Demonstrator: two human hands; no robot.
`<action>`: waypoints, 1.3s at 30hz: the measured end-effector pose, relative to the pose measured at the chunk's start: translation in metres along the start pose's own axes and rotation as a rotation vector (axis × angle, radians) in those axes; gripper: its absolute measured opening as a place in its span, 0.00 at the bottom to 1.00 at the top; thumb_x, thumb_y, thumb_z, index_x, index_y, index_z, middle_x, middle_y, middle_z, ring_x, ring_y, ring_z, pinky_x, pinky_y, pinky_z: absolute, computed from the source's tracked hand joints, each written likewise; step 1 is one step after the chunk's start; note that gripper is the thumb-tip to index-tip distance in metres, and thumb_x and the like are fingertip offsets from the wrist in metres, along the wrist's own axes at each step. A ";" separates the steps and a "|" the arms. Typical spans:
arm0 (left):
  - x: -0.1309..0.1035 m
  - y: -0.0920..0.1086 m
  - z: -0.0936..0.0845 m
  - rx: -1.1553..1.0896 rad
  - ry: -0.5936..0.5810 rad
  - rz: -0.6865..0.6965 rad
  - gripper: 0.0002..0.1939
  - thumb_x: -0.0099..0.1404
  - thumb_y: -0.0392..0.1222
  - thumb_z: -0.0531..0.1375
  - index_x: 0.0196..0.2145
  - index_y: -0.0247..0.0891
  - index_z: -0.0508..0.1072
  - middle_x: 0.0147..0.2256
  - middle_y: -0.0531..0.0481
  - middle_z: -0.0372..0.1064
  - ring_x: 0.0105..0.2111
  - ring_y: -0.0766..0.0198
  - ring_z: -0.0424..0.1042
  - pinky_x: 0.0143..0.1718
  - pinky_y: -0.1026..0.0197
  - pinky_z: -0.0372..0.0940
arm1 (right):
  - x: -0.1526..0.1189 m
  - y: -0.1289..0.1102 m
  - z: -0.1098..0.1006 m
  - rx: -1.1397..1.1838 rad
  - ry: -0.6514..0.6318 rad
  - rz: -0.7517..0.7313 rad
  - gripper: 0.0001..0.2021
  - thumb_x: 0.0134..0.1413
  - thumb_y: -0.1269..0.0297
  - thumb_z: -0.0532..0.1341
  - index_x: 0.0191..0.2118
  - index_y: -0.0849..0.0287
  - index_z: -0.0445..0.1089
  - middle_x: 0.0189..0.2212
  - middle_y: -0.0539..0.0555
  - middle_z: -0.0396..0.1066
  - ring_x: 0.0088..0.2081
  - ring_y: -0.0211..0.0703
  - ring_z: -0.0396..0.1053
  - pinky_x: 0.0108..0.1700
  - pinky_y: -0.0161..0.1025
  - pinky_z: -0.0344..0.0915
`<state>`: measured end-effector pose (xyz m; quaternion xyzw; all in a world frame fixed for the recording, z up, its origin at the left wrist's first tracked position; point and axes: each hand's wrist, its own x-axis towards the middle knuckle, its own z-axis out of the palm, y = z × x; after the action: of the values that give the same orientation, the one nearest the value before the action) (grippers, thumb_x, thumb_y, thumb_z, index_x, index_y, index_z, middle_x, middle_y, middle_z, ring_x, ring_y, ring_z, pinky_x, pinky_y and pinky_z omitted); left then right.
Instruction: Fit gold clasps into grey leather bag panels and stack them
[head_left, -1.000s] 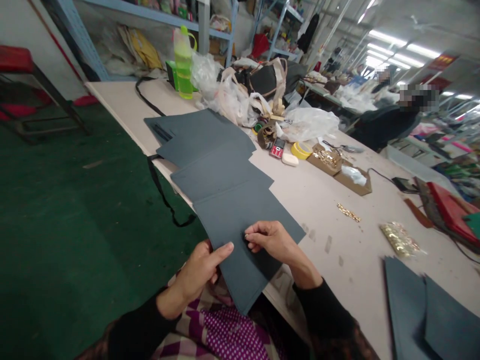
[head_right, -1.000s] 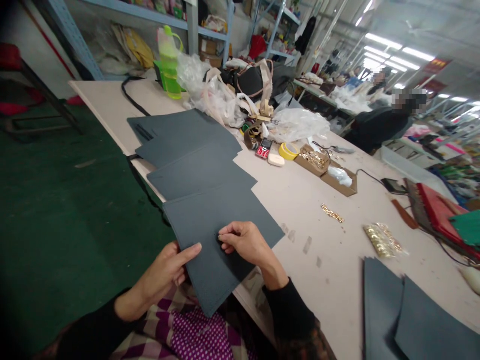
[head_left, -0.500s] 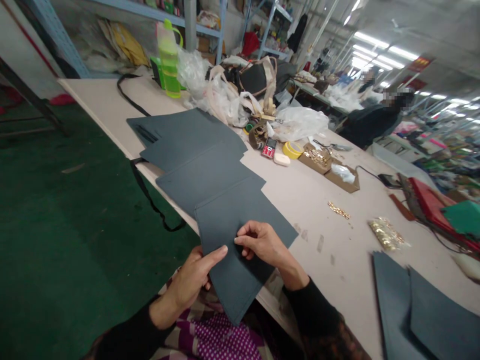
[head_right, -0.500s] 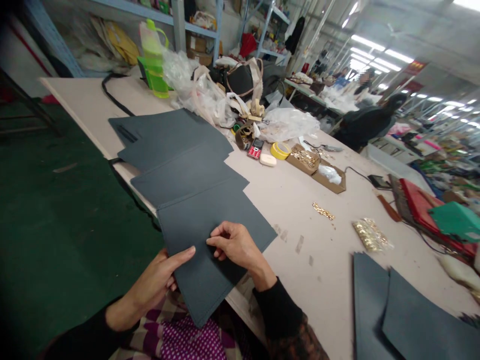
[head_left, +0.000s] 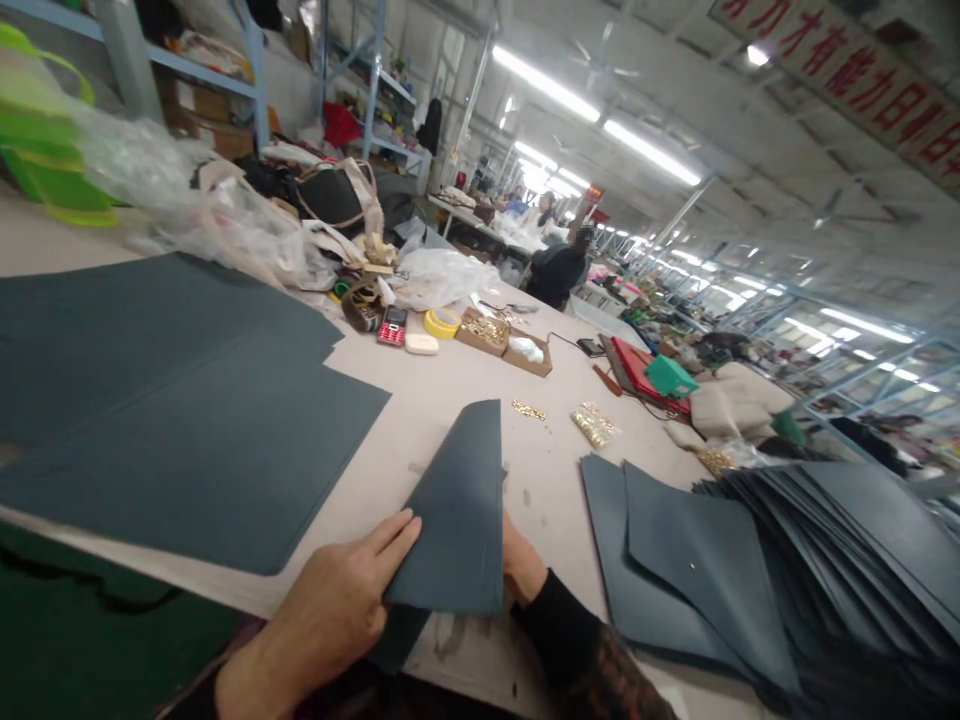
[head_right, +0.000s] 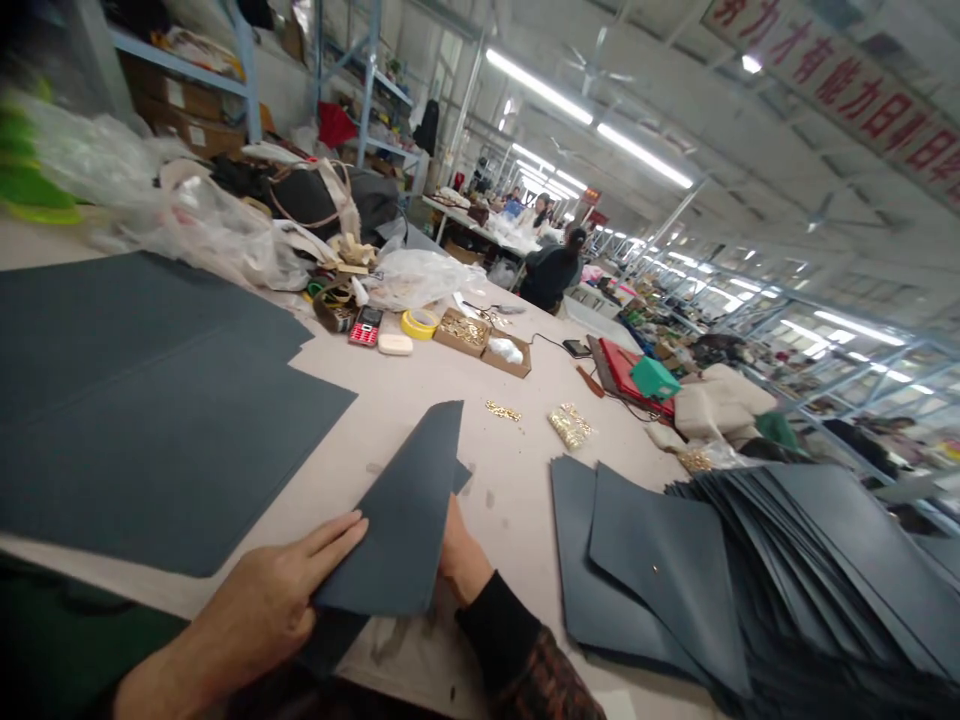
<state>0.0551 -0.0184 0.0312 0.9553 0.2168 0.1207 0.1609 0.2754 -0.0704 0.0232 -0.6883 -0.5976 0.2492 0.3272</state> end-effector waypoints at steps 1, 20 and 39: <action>0.004 0.003 0.005 0.059 -0.048 0.017 0.42 0.46 0.24 0.50 0.61 0.32 0.65 0.62 0.42 0.60 0.53 0.54 0.72 0.52 0.54 0.70 | -0.001 0.010 -0.011 -0.049 0.019 0.018 0.09 0.57 0.62 0.59 0.29 0.57 0.72 0.31 0.52 0.75 0.35 0.43 0.68 0.42 0.38 0.67; -0.010 -0.032 0.067 0.018 0.170 0.152 0.57 0.36 0.28 0.53 0.67 0.49 0.50 0.64 0.53 0.58 0.54 0.56 0.71 0.53 0.62 0.69 | 0.104 0.105 -0.133 -0.865 0.154 0.357 0.15 0.65 0.71 0.51 0.46 0.65 0.74 0.44 0.65 0.75 0.47 0.47 0.73 0.50 0.37 0.63; 0.005 0.003 0.018 -0.016 -0.058 0.012 0.42 0.43 0.26 0.53 0.59 0.37 0.66 0.59 0.43 0.66 0.53 0.55 0.71 0.54 0.56 0.69 | 0.094 0.085 -0.138 -0.774 0.289 0.511 0.12 0.55 0.73 0.56 0.35 0.73 0.77 0.38 0.76 0.75 0.44 0.56 0.75 0.44 0.40 0.66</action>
<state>0.0657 -0.0233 0.0162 0.9583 0.2053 0.0955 0.1740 0.4482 -0.0050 0.0552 -0.9118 -0.4066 -0.0172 0.0552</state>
